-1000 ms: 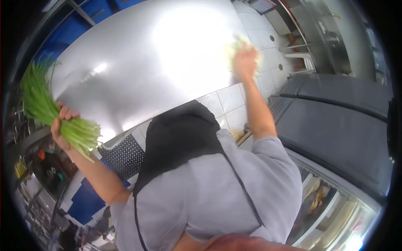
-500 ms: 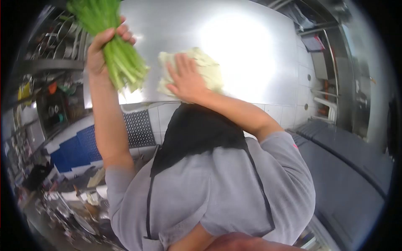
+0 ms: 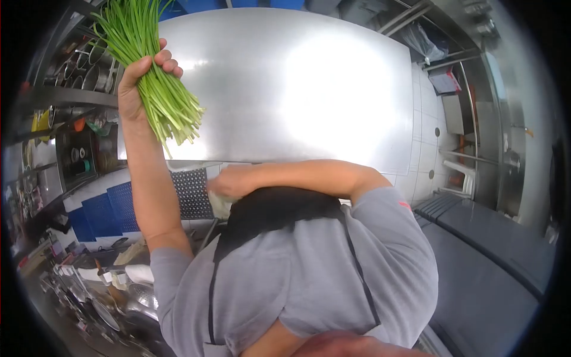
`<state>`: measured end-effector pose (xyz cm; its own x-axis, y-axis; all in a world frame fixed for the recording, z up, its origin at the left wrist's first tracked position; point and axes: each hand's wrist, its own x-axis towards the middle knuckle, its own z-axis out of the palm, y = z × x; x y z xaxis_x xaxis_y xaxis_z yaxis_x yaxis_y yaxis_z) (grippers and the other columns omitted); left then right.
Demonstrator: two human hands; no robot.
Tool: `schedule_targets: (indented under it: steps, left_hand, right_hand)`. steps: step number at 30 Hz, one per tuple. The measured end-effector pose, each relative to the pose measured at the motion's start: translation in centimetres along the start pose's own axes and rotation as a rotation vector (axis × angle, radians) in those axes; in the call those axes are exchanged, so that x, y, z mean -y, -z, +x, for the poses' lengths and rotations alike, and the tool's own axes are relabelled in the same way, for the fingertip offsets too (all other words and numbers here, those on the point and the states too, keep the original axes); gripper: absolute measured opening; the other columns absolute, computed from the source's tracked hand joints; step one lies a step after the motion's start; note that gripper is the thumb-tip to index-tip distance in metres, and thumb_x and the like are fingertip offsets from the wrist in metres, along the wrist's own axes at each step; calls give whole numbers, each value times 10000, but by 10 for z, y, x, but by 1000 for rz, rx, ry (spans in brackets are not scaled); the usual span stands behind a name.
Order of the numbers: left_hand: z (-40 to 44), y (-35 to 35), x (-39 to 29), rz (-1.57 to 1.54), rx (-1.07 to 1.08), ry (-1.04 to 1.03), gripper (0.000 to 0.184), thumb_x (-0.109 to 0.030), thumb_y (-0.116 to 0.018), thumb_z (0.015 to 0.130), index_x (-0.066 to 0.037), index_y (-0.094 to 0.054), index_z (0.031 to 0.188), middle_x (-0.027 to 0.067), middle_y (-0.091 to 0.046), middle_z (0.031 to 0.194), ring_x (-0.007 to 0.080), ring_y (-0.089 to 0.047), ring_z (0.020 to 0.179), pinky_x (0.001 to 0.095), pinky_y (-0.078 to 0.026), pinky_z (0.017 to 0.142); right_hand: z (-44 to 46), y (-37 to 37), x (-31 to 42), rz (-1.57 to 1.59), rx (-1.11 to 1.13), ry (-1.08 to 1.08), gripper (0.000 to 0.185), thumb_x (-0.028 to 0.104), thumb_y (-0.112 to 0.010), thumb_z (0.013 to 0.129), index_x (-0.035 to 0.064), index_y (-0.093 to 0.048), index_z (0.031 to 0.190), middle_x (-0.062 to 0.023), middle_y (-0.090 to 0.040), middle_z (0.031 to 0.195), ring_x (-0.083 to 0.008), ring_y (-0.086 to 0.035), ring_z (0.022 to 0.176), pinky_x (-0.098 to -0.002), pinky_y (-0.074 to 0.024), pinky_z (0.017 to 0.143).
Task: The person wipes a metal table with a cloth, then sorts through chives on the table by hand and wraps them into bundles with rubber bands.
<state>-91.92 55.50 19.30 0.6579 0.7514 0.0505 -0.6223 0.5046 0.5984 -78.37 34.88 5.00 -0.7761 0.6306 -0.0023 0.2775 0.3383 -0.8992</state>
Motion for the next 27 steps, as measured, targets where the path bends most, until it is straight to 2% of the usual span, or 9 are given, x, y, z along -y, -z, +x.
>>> schedule_targets:
  steps: [2, 6, 8, 11, 15, 17, 21, 24, 27]
  left_hand:
    - [-6, -11, -2, -1, -33, -35, 495, -66, -691, 912, 89, -526, 1352, 127, -640, 974, 262, -657, 926, 438, -581, 924]
    - [-14, -12, -10, -3, -24, -23, 521, -78, -687, 927, 87, -495, 1382, 115, -601, 1011, 248, -627, 977, 430, -560, 963]
    - [-15, -9, -10, 7, -19, -30, 555, -86, -689, 939, 80, -459, 1416, 99, -555, 1038, 234, -590, 1010, 423, -537, 999]
    - [-18, -23, 5, 81, -112, -99, 566, -49, -702, 904, 100, -467, 1397, 116, -623, 985, 248, -661, 944, 411, -578, 916]
    - [-14, -33, 71, 344, -504, -136, 440, -35, -753, 869, 80, -584, 1259, 112, -669, 898, 257, -702, 808, 370, -601, 753]
    - [0, -30, 125, 338, -598, -72, 344, -24, -783, 845, 64, -647, 1149, 110, -687, 903, 248, -709, 786, 349, -599, 710]
    - [24, -47, 239, 192, -711, 6, 293, -39, -802, 864, 76, -668, 1098, 111, -705, 987, 219, -711, 802, 350, -597, 711]
    - [43, -81, 300, 88, -805, -40, 284, -89, -811, 904, 92, -676, 1076, 125, -710, 1018, 210, -711, 821, 349, -586, 696]
    - [59, -108, 345, 127, -914, -39, 392, -123, -812, 919, 86, -625, 1192, 130, -686, 1124, 230, -694, 958, 360, -575, 814]
  right_hand:
    - [-5, 30, 15, 75, -171, -198, 230, 184, -494, 1037, -3, -627, 1051, -269, -709, 824, -487, -700, 810, -584, -536, 744]
    - [25, 82, 16, -44, -536, -224, 240, 149, -543, 983, -15, -642, 1128, -295, -721, 898, -487, -719, 874, -572, -560, 763]
    - [61, 90, -12, -336, -306, -206, 262, 136, -566, 951, -8, -661, 1148, -302, -731, 1026, -468, -726, 923, -555, -573, 798]
    - [69, 66, -70, -731, -816, 5, 355, 198, -560, 986, -2, -694, 1247, -277, -737, 1036, -434, -708, 1045, -495, -549, 939]
    - [-38, 151, -36, -79, -649, -579, 393, 277, -582, 1031, 27, -705, 1309, -212, -698, 1333, -364, -661, 1226, -428, -529, 1017]
    - [-91, 169, -9, 139, -759, -444, 537, 392, -662, 1016, 48, -627, 1427, -187, -685, 1356, -325, -662, 1228, -424, -530, 1011]
    - [-140, 172, -3, 156, -593, -419, 845, 506, -801, 900, 68, -487, 1552, -200, -609, 1435, -355, -644, 1235, -464, -523, 1026]
    - [-186, 182, -43, 91, -560, -330, 877, 434, -855, 865, 60, -474, 1561, -229, -595, 1446, -336, -644, 1224, -457, -521, 1035]
    - [-238, 212, -33, 187, -408, -433, 845, 280, -861, 846, 61, -471, 1562, -212, -589, 1464, -289, -640, 1222, -401, -506, 1047]
